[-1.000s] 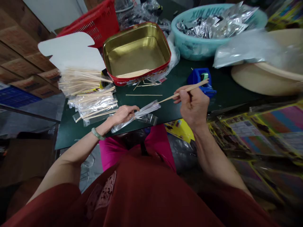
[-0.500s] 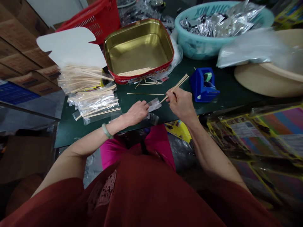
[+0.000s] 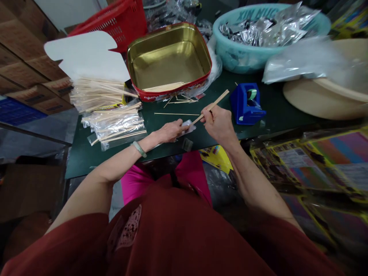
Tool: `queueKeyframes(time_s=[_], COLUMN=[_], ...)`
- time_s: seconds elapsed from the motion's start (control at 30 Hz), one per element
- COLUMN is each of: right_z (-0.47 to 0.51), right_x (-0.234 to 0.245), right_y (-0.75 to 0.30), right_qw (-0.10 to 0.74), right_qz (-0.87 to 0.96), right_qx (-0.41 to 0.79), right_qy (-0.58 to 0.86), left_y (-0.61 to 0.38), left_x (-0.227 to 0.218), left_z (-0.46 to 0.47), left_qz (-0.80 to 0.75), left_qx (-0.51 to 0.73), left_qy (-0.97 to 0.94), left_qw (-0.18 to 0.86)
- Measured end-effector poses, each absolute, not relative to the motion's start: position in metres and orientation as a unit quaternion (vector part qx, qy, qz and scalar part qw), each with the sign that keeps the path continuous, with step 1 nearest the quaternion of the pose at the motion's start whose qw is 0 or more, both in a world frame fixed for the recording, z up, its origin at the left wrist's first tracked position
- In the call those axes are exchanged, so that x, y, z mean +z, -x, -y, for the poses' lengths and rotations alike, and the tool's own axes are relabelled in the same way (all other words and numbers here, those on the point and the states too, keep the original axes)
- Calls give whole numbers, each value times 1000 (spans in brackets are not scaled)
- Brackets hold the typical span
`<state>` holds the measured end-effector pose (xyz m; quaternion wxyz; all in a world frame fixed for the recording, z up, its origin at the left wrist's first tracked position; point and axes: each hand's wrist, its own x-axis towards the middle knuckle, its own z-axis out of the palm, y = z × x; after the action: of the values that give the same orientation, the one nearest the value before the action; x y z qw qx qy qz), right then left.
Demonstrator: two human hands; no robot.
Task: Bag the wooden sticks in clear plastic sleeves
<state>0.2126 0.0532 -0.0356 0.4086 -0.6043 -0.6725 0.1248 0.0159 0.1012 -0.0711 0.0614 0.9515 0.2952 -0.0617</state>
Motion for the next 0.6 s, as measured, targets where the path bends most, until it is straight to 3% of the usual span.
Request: queueKeyframes(time_s=[0.13,0.3,0.47,0.6], right_z=[-58,-54,-41,-35], right_x=[-39,-38,-22,-15], right_y=[-216,-213,-213,-209], right_qw=[401,451,561,559], right_qz=[672,644,581,583], right_qx=[108,136,185,238], right_qy=[612,602,560,540], left_y=[-15,-13,-6,-3], left_x=[-71,-74,-65,-50], left_z=[-104,-105,-98,-87], left_qz=[-277,-269,-273,-268], left_qx=[-28,24,63,36], left_qy=[-957,-959,-959,-963], left_qw=[84,91,49,7])
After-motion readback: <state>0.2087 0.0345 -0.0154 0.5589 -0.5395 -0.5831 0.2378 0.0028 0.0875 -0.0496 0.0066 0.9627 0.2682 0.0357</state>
